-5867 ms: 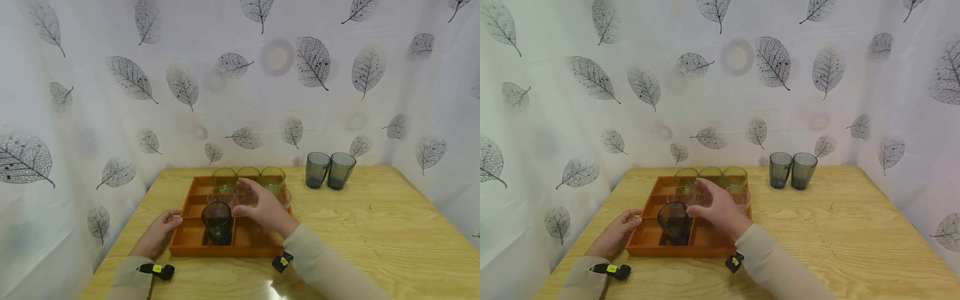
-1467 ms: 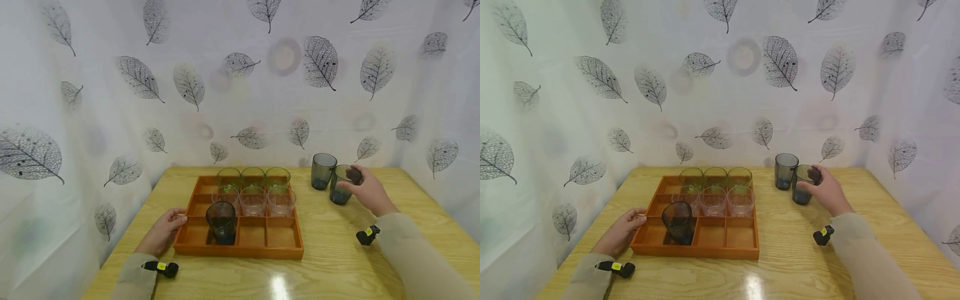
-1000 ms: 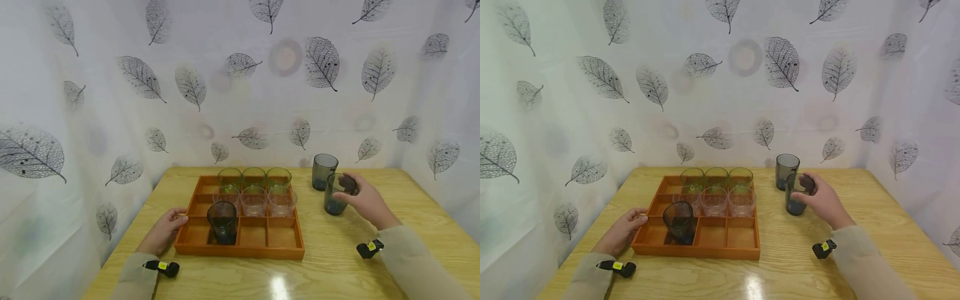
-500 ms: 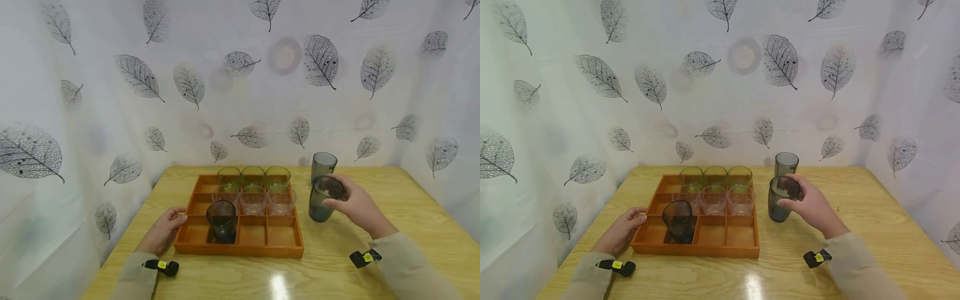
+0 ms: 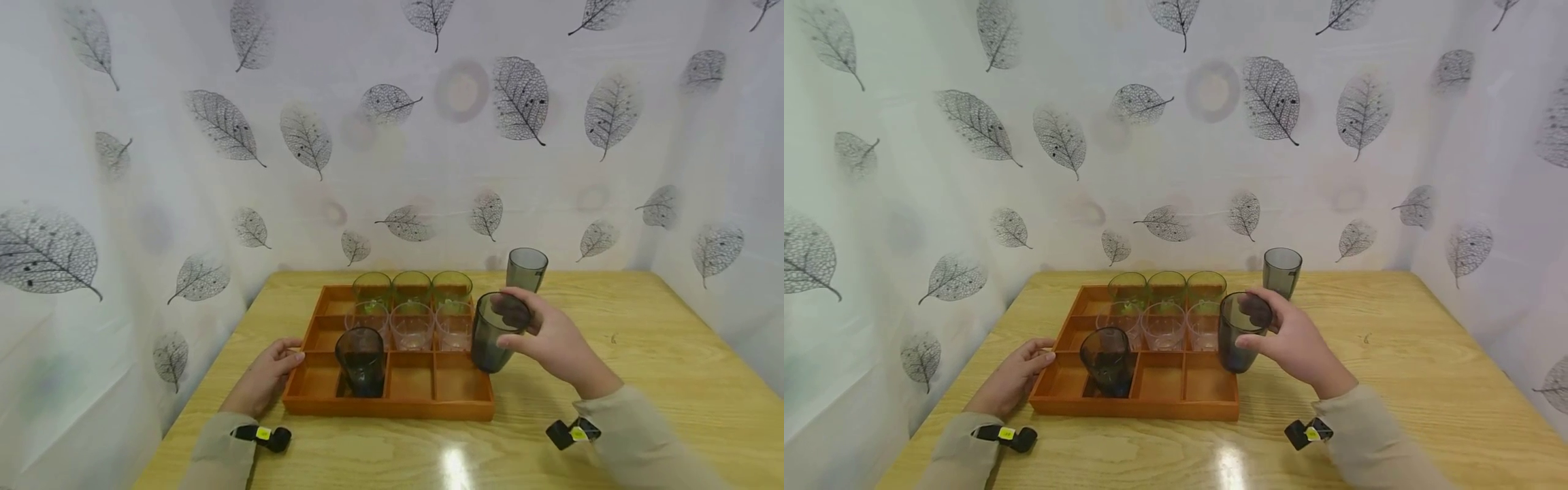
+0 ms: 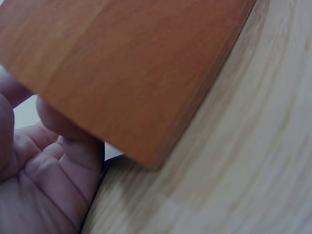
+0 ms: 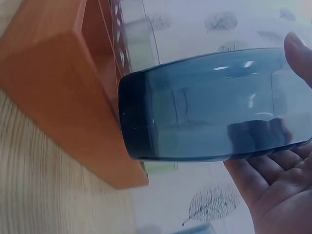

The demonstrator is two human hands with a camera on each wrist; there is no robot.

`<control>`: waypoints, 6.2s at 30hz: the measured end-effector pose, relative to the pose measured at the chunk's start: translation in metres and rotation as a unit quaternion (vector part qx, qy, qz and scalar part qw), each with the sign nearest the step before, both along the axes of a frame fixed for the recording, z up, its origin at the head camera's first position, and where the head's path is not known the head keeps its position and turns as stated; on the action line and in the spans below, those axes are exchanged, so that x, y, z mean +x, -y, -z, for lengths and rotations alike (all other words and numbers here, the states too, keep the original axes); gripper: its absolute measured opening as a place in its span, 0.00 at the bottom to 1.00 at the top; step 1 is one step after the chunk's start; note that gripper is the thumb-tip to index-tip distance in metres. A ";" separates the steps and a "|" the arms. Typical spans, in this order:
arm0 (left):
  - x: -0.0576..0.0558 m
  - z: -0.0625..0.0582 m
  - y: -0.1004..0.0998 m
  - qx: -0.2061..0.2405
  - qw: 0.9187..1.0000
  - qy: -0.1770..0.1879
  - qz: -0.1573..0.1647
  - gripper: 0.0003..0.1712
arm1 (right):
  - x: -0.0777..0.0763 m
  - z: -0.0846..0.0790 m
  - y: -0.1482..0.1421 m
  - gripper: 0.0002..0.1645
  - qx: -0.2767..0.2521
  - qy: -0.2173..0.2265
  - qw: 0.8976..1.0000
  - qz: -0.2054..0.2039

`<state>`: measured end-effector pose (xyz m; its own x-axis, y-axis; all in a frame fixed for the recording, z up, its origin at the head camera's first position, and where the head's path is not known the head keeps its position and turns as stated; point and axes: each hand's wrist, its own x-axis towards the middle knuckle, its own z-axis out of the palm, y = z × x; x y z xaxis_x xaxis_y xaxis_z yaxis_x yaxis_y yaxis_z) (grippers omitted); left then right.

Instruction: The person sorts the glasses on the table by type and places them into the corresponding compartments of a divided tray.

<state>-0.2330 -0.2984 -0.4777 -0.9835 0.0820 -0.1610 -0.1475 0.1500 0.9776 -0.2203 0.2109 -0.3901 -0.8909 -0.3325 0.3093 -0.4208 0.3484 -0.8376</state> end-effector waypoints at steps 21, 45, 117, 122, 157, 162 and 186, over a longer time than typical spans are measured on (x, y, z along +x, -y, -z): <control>-0.001 0.001 0.002 0.018 1.000 0.005 0.008 0.27 | 0.021 0.001 0.099 0.52 -0.045 0.049 0.997 -0.038; 0.001 0.000 0.001 0.009 1.000 -0.007 0.017 0.28 | 0.015 0.027 0.113 0.53 0.057 0.072 0.995 -0.028; -0.001 0.003 -0.001 0.015 1.000 -0.001 -0.004 0.25 | -0.051 0.022 -0.007 0.57 0.019 -0.016 0.987 0.158; 0.000 0.003 0.000 0.006 1.000 0.001 -0.006 0.26 | -0.057 0.019 -0.023 0.58 0.017 -0.013 0.983 0.181; 0.000 0.000 0.001 0.003 1.000 -0.013 0.014 0.28 | -0.131 0.040 -0.043 0.75 0.035 0.069 0.971 0.225; 0.001 0.001 0.001 0.008 1.000 -0.012 0.013 0.28 | -0.135 0.044 -0.044 0.71 0.034 0.070 0.972 0.222; 0.002 0.003 0.001 0.001 1.000 -0.013 0.003 0.27 | -0.115 0.041 -0.054 0.66 0.100 0.080 0.972 0.197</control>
<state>-0.2311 -0.2992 -0.4804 -0.9867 0.0885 -0.1361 -0.1219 0.1497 0.9812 -0.3351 0.2649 -0.4307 -0.9926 0.0046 0.1214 -0.0925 0.6190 -0.7799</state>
